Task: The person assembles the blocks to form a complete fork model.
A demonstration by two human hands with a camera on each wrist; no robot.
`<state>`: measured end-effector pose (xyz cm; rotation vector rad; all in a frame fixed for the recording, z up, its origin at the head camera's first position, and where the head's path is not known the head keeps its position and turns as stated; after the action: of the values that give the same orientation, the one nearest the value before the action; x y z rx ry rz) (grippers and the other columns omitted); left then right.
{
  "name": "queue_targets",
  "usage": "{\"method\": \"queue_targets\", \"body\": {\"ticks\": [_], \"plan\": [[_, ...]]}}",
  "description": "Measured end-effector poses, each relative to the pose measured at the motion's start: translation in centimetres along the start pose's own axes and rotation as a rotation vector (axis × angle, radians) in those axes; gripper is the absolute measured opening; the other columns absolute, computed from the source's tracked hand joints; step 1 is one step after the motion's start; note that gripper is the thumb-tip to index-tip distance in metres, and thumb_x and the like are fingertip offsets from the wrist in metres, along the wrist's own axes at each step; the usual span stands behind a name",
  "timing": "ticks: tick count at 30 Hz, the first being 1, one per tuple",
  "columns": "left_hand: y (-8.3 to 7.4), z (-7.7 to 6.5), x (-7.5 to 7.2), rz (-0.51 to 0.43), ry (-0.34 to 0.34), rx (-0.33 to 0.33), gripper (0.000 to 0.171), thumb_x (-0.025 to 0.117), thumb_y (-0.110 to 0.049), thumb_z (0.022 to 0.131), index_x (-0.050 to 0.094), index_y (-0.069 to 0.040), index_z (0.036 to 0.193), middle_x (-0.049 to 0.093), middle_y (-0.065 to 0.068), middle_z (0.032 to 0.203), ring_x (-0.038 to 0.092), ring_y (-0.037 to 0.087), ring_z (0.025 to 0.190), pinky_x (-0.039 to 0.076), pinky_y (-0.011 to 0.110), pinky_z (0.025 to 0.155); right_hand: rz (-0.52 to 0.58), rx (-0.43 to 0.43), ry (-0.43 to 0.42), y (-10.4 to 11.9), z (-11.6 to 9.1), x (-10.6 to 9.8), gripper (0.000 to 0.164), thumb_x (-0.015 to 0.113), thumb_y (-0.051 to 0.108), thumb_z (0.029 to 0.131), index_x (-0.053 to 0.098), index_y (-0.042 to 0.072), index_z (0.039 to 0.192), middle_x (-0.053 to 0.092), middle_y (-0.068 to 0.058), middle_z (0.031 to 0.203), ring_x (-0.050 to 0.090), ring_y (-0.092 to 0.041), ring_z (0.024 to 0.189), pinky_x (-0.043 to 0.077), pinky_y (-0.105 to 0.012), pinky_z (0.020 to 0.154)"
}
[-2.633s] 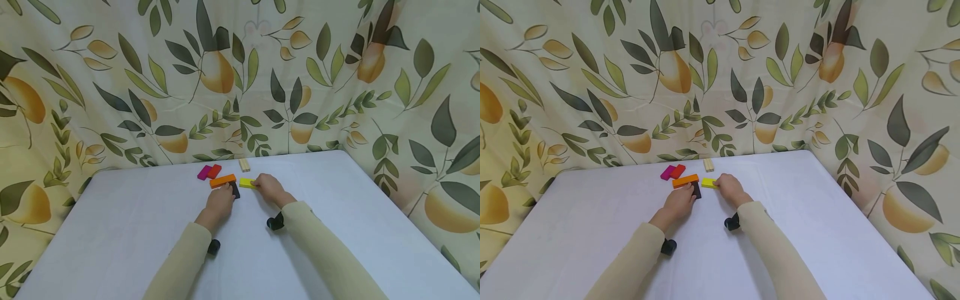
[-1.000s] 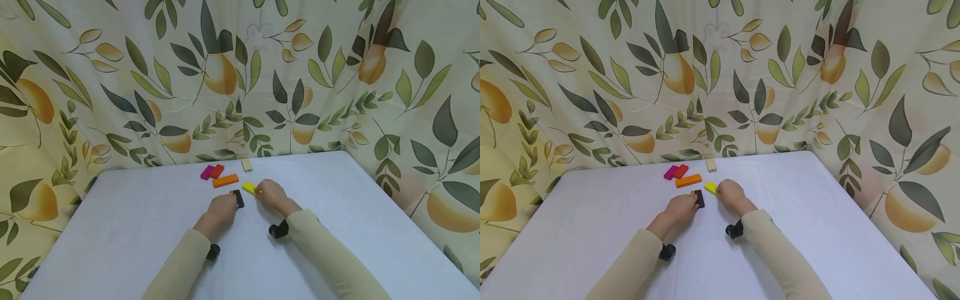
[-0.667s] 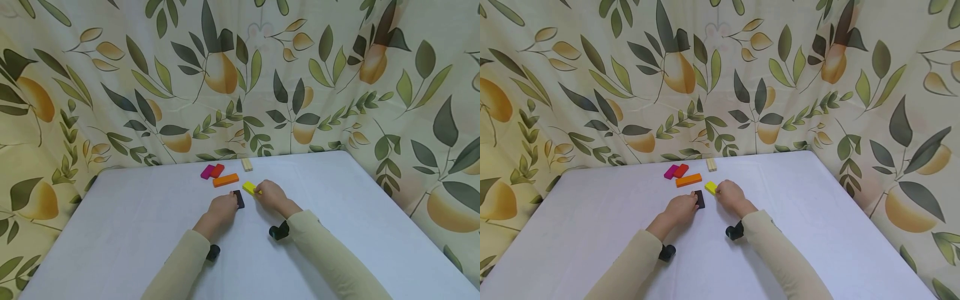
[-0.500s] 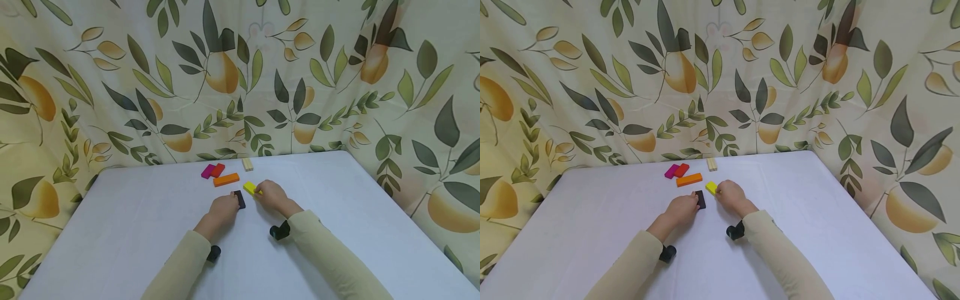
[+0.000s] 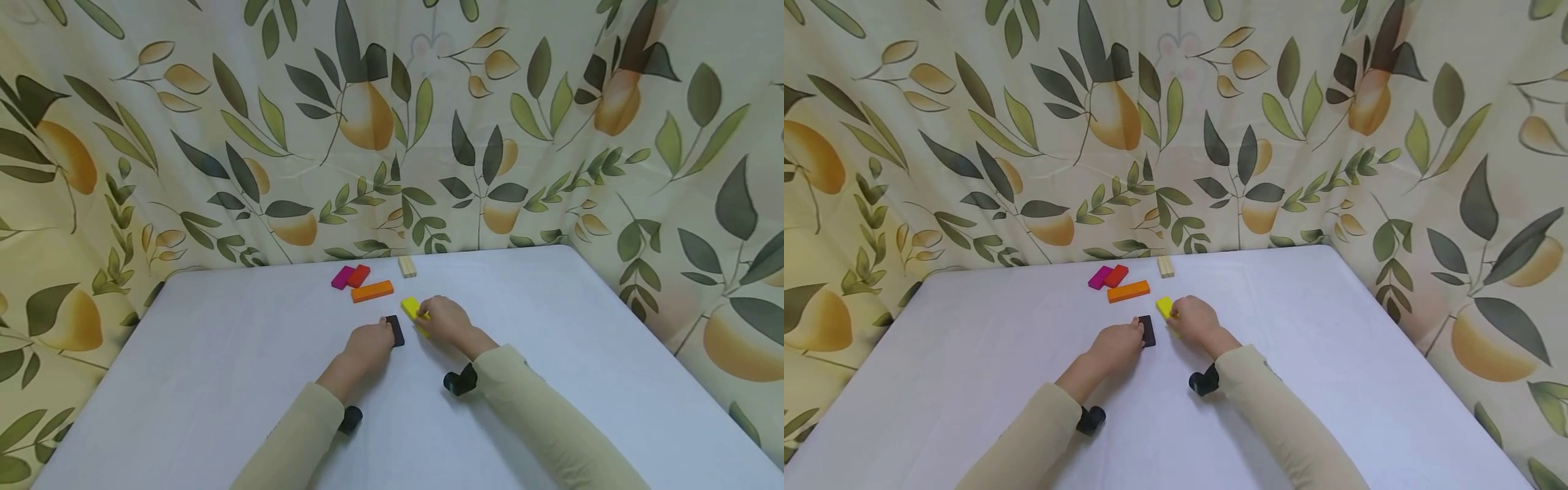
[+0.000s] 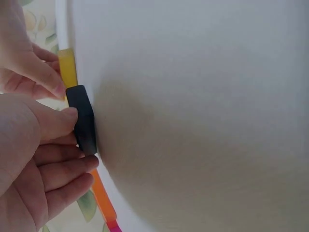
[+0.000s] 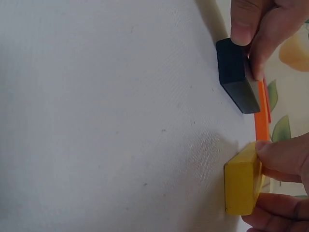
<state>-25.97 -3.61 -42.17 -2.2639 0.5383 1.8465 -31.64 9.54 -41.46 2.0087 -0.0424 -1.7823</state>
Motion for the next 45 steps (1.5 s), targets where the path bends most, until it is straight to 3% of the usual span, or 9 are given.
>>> {"method": "queue_targets", "body": {"ticks": [11,28,45], "plan": [[-0.5,-0.6,0.5,0.047,-0.016,0.040,0.049,0.064,-0.023,0.087,0.051,-0.007,0.131,0.052,0.009,0.130,0.060,0.021,0.102,0.050,0.028,0.082,-0.002,0.016,0.019,0.3,-0.1,0.5,0.026,0.066,0.024,0.085,0.070,0.004,0.102,0.064,-0.010,0.104,0.054,-0.020,0.085,0.046,-0.038,0.088],[-1.2,-2.3,0.5,0.060,-0.069,0.035,0.047,0.064,-0.020,0.087,0.053,-0.007,0.130,0.052,0.010,0.130,0.063,0.019,0.090,0.052,0.026,0.074,-0.015,0.020,0.013,0.9,-0.8,0.6,0.024,0.067,0.024,0.085,0.070,0.005,0.099,0.064,-0.008,0.097,0.052,-0.020,0.082,0.046,-0.037,0.087],[-1.2,-4.3,0.7,-0.036,-0.110,0.077,0.043,0.057,-0.029,0.091,0.055,-0.008,0.128,0.053,0.007,0.129,0.060,0.019,0.104,0.050,0.027,0.081,0.022,0.020,-0.042,1.7,-1.3,0.9,0.027,0.066,0.024,0.085,0.069,0.003,0.101,0.063,-0.007,0.093,0.051,-0.018,0.076,0.049,-0.034,0.077]]}}
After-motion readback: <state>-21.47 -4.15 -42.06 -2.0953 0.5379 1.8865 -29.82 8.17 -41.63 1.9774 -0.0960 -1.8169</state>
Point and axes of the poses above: each hand's wrist, its own z-axis towards the middle knuckle, its own x-axis out of the palm, y = z × x, the point moved 4 cm from there along z, towards the middle knuckle
